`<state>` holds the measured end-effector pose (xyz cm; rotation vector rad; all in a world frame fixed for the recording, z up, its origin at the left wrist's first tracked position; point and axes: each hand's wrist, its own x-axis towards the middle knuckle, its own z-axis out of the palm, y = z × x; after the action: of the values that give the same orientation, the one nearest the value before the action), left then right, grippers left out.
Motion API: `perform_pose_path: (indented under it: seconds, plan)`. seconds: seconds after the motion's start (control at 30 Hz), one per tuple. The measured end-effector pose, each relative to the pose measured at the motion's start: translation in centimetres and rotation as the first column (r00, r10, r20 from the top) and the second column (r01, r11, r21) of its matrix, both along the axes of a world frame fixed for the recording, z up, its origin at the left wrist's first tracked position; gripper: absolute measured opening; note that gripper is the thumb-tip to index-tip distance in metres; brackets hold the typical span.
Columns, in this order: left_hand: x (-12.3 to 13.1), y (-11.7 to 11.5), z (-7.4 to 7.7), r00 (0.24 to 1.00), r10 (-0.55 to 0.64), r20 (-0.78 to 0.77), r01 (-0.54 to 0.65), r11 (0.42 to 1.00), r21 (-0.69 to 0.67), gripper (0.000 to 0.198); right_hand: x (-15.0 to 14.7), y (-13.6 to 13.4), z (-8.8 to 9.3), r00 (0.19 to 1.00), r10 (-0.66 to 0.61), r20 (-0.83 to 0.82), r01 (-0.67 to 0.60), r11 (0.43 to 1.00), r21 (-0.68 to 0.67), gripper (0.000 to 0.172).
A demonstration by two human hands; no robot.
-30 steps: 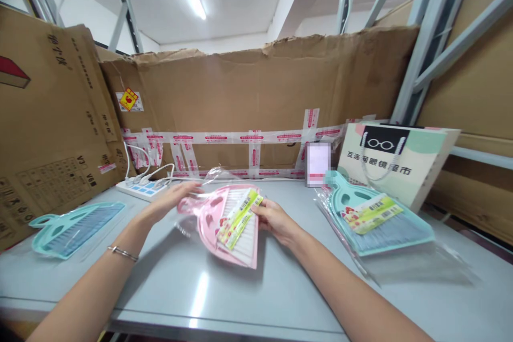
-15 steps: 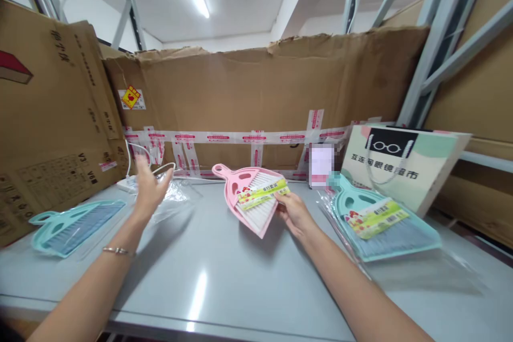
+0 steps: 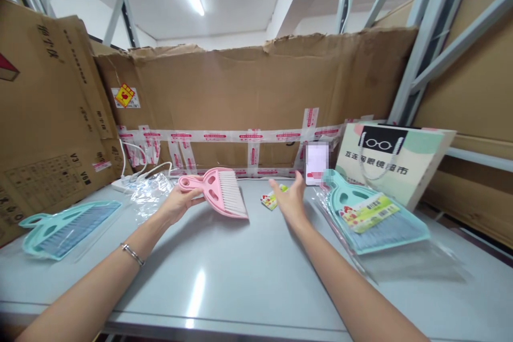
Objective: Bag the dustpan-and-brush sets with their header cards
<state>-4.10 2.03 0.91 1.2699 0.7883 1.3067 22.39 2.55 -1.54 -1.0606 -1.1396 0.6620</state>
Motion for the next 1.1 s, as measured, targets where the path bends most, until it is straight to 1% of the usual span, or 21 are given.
perform_pose_path:
  seconds: [0.03, 0.07, 0.13, 0.2, 0.23, 0.3, 0.37, 0.4, 0.43, 0.5, 0.53, 0.57, 0.63, 0.67, 0.73, 0.8, 0.87, 0.93, 1.0, 1.03, 1.1]
  plan:
    - [0.2, -0.2, 0.0, 1.000, -0.016, -0.020, 0.016, 1.000, 0.017, 0.038, -0.9, -0.5, 0.4, 0.986, -0.029, 0.164, 0.016, 0.996, 0.083, 0.047]
    - [0.4, -0.4, 0.1, 0.998, -0.039, -0.041, 0.041, 0.998, 0.037, 0.038, -2.0, -1.0, 0.9, 0.937, -0.029, 0.348, -0.026, 0.988, 0.154, 0.046]
    - [1.0, -1.1, 0.2, 0.991, -0.091, -0.098, 0.100, 0.991, 0.090, 0.038, -4.4, -2.0, 1.8, 0.762, 0.043, 0.647, -0.212, 0.959, 0.186, 0.037]
    - [1.3, -1.7, 0.5, 0.978, -0.089, -0.186, 0.121, 0.978, 0.170, 0.037, -6.4, -2.5, 2.8, 0.626, 0.140, 0.767, -0.358, 0.926, 0.124, 0.024]
    - [1.3, -1.9, 0.8, 0.973, -0.046, -0.226, 0.097, 0.970, 0.223, 0.035, -7.1, -2.4, 3.3, 0.606, 0.163, 0.778, -0.390, 0.914, 0.112, 0.017]
    - [0.8, -2.0, 1.4, 0.954, 0.115, -0.278, -0.007, 0.932, 0.363, 0.034, -7.5, -1.8, 4.3, 0.650, 0.153, 0.744, -0.382, 0.912, 0.146, 0.008]
    - [-0.4, -1.8, 1.9, 0.900, 0.334, -0.281, -0.159, 0.851, 0.500, 0.029, -6.9, -0.7, 5.1, 0.728, 0.064, 0.683, -0.282, 0.935, 0.213, 0.010]
    - [-1.2, -1.6, 2.1, 0.853, 0.441, -0.279, -0.230, 0.797, 0.558, 0.026, -6.3, -0.2, 5.3, 0.731, -0.006, 0.683, -0.216, 0.947, 0.239, 0.013]
    - [-2.0, -1.3, 2.3, 0.792, 0.537, -0.290, -0.281, 0.742, 0.609, 0.023, -5.8, 0.4, 5.3, 0.694, -0.060, 0.717, -0.178, 0.951, 0.251, 0.016]
    - [-3.5, -0.6, 2.3, 0.647, 0.659, -0.384, -0.281, 0.674, 0.683, 0.020, -4.8, 1.3, 4.6, 0.539, -0.091, 0.837, -0.203, 0.951, 0.234, 0.017]
    - [-4.2, -0.2, 2.1, 0.565, 0.680, -0.468, -0.230, 0.674, 0.702, 0.019, -4.5, 1.6, 4.0, 0.447, -0.076, 0.891, -0.243, 0.949, 0.203, 0.014]
    - [-4.6, 0.2, 1.9, 0.475, 0.673, -0.566, -0.157, 0.698, 0.699, 0.017, -4.3, 1.8, 3.1, 0.368, -0.046, 0.929, -0.287, 0.944, 0.161, 0.011]
    - [-5.2, 0.9, 1.4, 0.305, 0.608, -0.733, -0.023, 0.774, 0.633, 0.011, -4.5, 2.1, 1.3, 0.268, 0.018, 0.963, -0.346, 0.935, 0.078, 0.008]
    - [-5.3, 1.1, 1.1, 0.245, 0.569, -0.785, 0.021, 0.806, 0.591, 0.009, -4.8, 2.1, 0.4, 0.229, 0.039, 0.973, -0.357, 0.933, 0.047, 0.010]
    - [-5.2, 1.3, 0.4, 0.190, 0.507, -0.841, 0.078, 0.846, 0.527, 0.009, -5.4, 2.3, -0.9, 0.179, 0.064, 0.982, -0.363, 0.932, 0.005, 0.016]
    - [-5.1, 1.2, -0.3, 0.181, 0.453, -0.873, 0.121, 0.871, 0.476, 0.016, -5.8, 2.5, -1.6, 0.170, 0.067, 0.983, -0.351, 0.936, -0.003, 0.021]
    - [-5.1, 1.0, -0.7, 0.166, 0.395, -0.903, 0.158, 0.894, 0.420, 0.025, -5.0, 2.6, -1.4, 0.198, 0.041, 0.979, -0.308, 0.951, 0.023, 0.028]
    - [-5.2, 0.8, -0.7, 0.157, 0.373, -0.914, 0.159, 0.904, 0.396, 0.036, -2.4, 2.5, -0.7, 0.256, -0.025, 0.966, -0.202, 0.976, 0.079, 0.033]
    - [-5.2, 0.7, -0.4, 0.161, 0.415, -0.896, 0.118, 0.893, 0.435, 0.042, 2.2, 2.0, 0.2, 0.321, -0.139, 0.937, -0.016, 0.988, 0.153, 0.032]
    - [-5.1, 0.7, -0.1, 0.166, 0.453, -0.876, 0.094, 0.877, 0.471, 0.041, 5.1, 1.5, 0.6, 0.343, -0.216, 0.914, 0.109, 0.976, 0.189, 0.031]
    - [-4.8, 0.6, 0.4, 0.182, 0.518, -0.836, 0.074, 0.840, 0.537, 0.038, 11.7, 0.1, 1.0, 0.348, -0.371, 0.861, 0.361, 0.900, 0.243, 0.034]
